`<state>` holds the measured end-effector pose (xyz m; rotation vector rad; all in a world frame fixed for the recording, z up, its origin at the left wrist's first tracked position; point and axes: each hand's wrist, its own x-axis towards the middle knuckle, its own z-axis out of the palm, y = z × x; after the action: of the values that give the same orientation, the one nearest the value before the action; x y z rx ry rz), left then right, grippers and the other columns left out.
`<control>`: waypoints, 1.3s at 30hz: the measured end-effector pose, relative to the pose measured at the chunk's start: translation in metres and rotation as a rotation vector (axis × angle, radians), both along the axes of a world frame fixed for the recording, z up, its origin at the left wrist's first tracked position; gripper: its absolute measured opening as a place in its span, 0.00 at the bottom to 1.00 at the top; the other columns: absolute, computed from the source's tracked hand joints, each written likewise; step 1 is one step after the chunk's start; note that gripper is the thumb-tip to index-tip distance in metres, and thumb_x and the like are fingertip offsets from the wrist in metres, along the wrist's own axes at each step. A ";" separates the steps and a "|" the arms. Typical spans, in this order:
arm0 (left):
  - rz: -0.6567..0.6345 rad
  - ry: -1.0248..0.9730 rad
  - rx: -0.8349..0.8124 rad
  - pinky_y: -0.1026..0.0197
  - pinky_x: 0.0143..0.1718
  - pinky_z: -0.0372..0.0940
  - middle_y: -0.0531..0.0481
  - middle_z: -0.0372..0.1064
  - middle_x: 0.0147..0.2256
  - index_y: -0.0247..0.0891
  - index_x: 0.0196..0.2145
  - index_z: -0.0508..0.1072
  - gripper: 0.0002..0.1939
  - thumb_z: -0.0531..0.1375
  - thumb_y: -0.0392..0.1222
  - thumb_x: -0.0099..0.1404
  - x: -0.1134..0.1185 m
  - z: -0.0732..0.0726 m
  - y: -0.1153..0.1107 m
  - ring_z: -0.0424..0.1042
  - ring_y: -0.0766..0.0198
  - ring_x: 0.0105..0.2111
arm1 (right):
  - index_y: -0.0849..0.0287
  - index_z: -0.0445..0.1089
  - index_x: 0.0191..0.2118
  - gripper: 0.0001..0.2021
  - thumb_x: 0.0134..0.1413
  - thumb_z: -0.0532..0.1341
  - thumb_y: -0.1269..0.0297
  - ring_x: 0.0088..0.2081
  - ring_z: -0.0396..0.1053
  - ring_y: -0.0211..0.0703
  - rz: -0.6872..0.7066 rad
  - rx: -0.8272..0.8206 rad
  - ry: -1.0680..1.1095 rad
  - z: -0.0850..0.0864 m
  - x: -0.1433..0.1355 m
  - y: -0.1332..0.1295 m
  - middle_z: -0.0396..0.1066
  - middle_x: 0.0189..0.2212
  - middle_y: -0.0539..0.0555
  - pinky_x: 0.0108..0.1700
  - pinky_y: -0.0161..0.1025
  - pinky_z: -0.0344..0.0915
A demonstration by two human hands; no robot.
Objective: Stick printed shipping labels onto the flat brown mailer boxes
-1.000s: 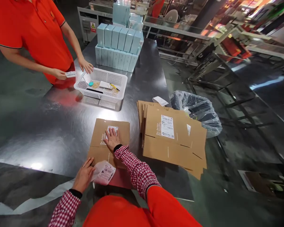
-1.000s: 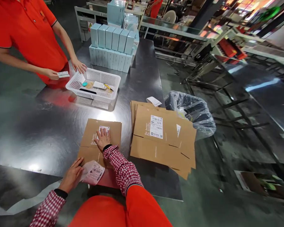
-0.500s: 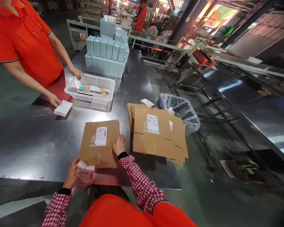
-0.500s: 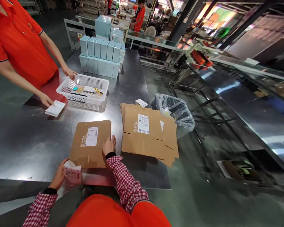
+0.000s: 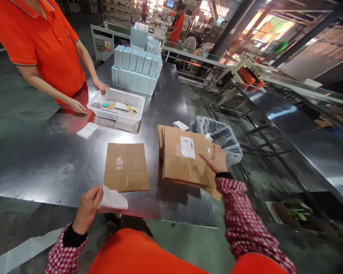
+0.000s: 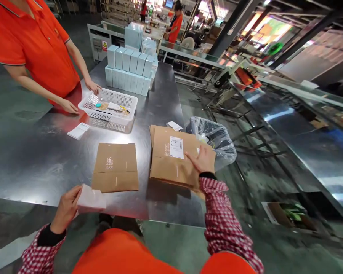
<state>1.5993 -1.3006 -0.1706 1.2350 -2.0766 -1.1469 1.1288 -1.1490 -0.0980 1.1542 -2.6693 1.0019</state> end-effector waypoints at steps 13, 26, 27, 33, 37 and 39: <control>-0.026 -0.069 0.144 0.56 0.46 0.68 0.42 0.72 0.49 0.37 0.49 0.72 0.26 0.51 0.57 0.63 0.026 -0.017 0.007 0.72 0.55 0.47 | 0.60 0.71 0.35 0.13 0.56 0.59 0.53 0.30 0.67 0.38 0.807 -0.081 -0.724 -0.091 0.284 -0.059 0.71 0.28 0.51 0.35 0.35 0.64; 0.069 -0.213 0.085 0.64 0.28 0.64 0.51 0.72 0.25 0.36 0.39 0.72 0.24 0.47 0.58 0.67 0.004 -0.071 0.013 0.72 0.62 0.26 | 0.59 0.72 0.35 0.19 0.61 0.51 0.50 0.31 0.69 0.40 0.804 0.054 -0.737 -0.147 0.267 -0.102 0.73 0.29 0.53 0.37 0.37 0.65; 0.040 -0.232 0.078 0.64 0.29 0.64 0.50 0.73 0.27 0.37 0.37 0.73 0.24 0.47 0.57 0.67 0.009 -0.077 0.015 0.73 0.61 0.27 | 0.60 0.71 0.33 0.19 0.62 0.50 0.51 0.28 0.67 0.39 0.696 0.064 -0.720 -0.153 0.257 -0.111 0.71 0.26 0.52 0.34 0.36 0.65; -0.139 -0.372 -0.041 0.58 0.34 0.66 0.46 0.75 0.29 0.40 0.32 0.76 0.19 0.49 0.51 0.67 0.040 -0.106 0.024 0.74 0.57 0.30 | 0.64 0.65 0.44 0.13 0.61 0.49 0.62 0.38 0.67 0.43 0.289 0.080 -0.561 -0.173 0.188 -0.180 0.71 0.39 0.58 0.44 0.41 0.65; -0.266 -0.347 -0.147 0.49 0.52 0.63 0.43 0.70 0.50 0.40 0.31 0.74 0.18 0.49 0.50 0.68 0.026 -0.126 0.024 0.68 0.52 0.52 | 0.65 0.62 0.51 0.20 0.52 0.60 0.67 0.47 0.66 0.46 0.416 0.256 -0.458 -0.185 0.185 -0.208 0.69 0.47 0.60 0.52 0.42 0.62; -0.294 -0.339 -0.177 0.47 0.57 0.59 0.43 0.62 0.58 0.38 0.28 0.73 0.17 0.49 0.47 0.68 0.015 -0.138 0.024 0.60 0.51 0.59 | 0.65 0.61 0.53 0.22 0.51 0.61 0.69 0.50 0.65 0.46 0.454 0.322 -0.424 -0.189 0.189 -0.214 0.68 0.49 0.61 0.54 0.43 0.60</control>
<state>1.6139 -1.2762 -0.3083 1.1269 -2.6208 -0.8910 1.3182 -1.3630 -0.2870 1.8671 -3.0527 0.9836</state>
